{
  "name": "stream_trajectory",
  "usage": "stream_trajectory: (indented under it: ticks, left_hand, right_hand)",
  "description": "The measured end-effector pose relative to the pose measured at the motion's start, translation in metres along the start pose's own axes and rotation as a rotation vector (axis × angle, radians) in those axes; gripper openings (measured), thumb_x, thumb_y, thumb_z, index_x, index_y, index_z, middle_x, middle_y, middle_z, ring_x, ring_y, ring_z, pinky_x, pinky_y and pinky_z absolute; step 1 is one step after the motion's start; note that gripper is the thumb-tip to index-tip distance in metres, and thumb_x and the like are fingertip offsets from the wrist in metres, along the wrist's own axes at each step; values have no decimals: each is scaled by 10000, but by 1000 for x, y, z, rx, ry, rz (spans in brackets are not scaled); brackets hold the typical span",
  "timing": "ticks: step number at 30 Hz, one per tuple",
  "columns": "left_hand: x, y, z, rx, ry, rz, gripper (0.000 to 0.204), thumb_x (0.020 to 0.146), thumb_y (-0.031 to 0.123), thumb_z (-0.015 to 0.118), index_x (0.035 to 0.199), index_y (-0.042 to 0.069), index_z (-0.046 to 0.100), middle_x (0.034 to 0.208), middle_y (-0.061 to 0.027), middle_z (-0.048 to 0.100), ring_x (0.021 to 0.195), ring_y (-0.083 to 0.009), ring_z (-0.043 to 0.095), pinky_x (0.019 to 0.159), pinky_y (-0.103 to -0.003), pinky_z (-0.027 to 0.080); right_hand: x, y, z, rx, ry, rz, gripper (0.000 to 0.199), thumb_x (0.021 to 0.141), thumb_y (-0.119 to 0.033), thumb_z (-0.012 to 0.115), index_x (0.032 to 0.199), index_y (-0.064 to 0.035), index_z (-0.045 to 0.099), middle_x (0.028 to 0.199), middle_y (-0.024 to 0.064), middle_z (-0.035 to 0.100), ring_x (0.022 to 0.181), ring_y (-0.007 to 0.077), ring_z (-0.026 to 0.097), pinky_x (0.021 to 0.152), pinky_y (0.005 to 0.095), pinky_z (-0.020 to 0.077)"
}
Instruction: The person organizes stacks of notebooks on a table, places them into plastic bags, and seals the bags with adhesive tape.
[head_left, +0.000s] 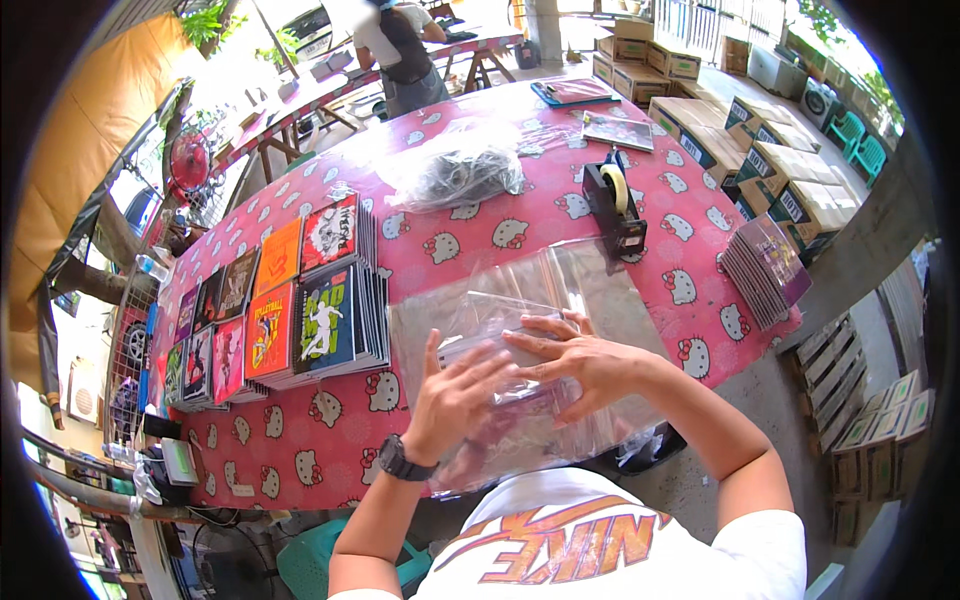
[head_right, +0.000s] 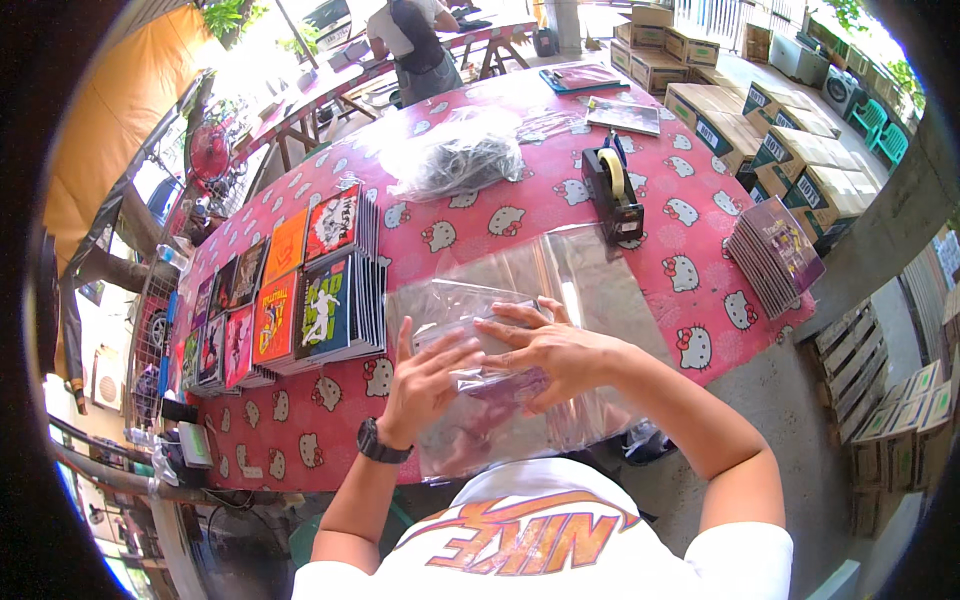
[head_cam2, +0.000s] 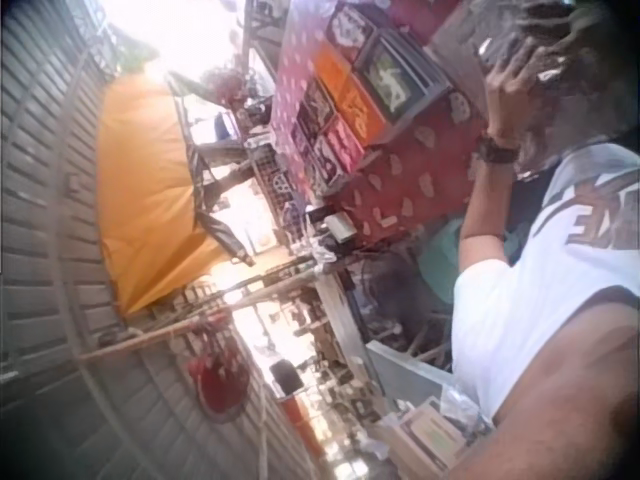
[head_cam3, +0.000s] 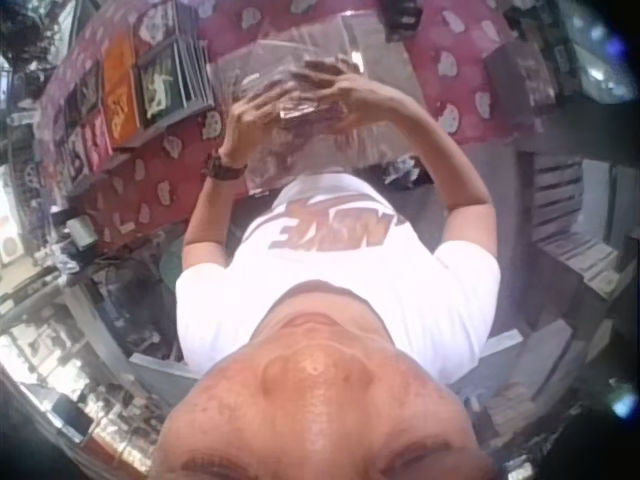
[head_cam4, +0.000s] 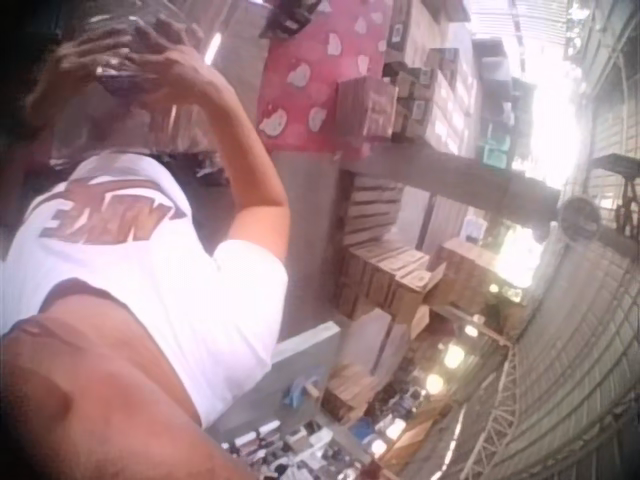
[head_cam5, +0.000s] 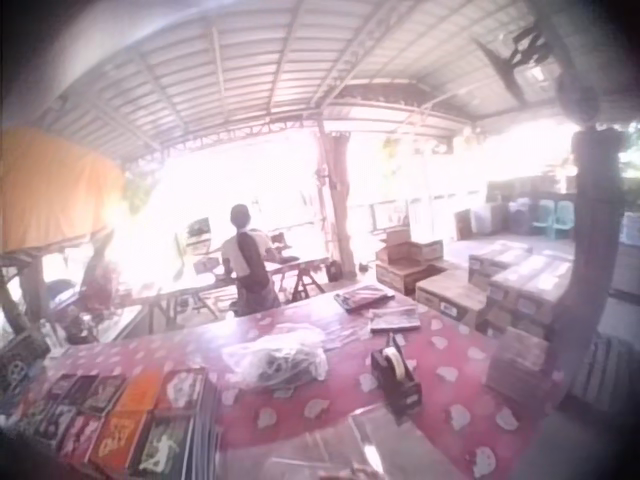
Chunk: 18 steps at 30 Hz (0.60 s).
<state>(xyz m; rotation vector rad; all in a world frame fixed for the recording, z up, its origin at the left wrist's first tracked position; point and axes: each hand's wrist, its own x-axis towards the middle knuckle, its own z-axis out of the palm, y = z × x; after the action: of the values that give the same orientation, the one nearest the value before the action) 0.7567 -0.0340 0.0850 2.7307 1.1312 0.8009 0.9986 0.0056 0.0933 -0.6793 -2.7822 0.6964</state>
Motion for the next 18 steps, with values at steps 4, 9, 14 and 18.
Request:
stream_trajectory:
  ticks: [4,9,14,18]
  left_hand:
    - [7,27,-28,-408,296,67,345,852,405,546,966,107,676,1056,-69,647,1039,-244,590,1065,-495,208]
    - [-27,-21,-25,-330,202,-184,607,846,587,426,1087,68,631,1172,-115,588,1166,-283,498,1005,-427,271]
    - [-27,-18,-16,-208,-185,-117,748,754,653,499,1303,146,471,1380,-70,407,1319,-259,297,1044,-489,128]
    - [0,-16,-19,-165,-349,14,742,712,640,559,1302,199,473,1396,-57,385,1332,-263,272,1033,-578,80]
  right_hand:
    - [-1,3,-4,34,-68,9,778,568,-386,778,1283,-339,476,1496,22,168,1380,284,84,1016,618,106]
    - [-1,2,-7,24,-89,16,796,563,-376,770,1296,-346,461,1501,25,147,1381,290,61,1015,635,94]
    - [7,-7,-13,-69,-176,15,690,559,-358,772,1213,-287,563,1506,53,107,1377,324,45,1005,648,101]
    - [9,4,-15,-30,-154,-25,636,559,-419,771,1147,-228,621,1495,89,148,1373,334,47,1001,641,131]
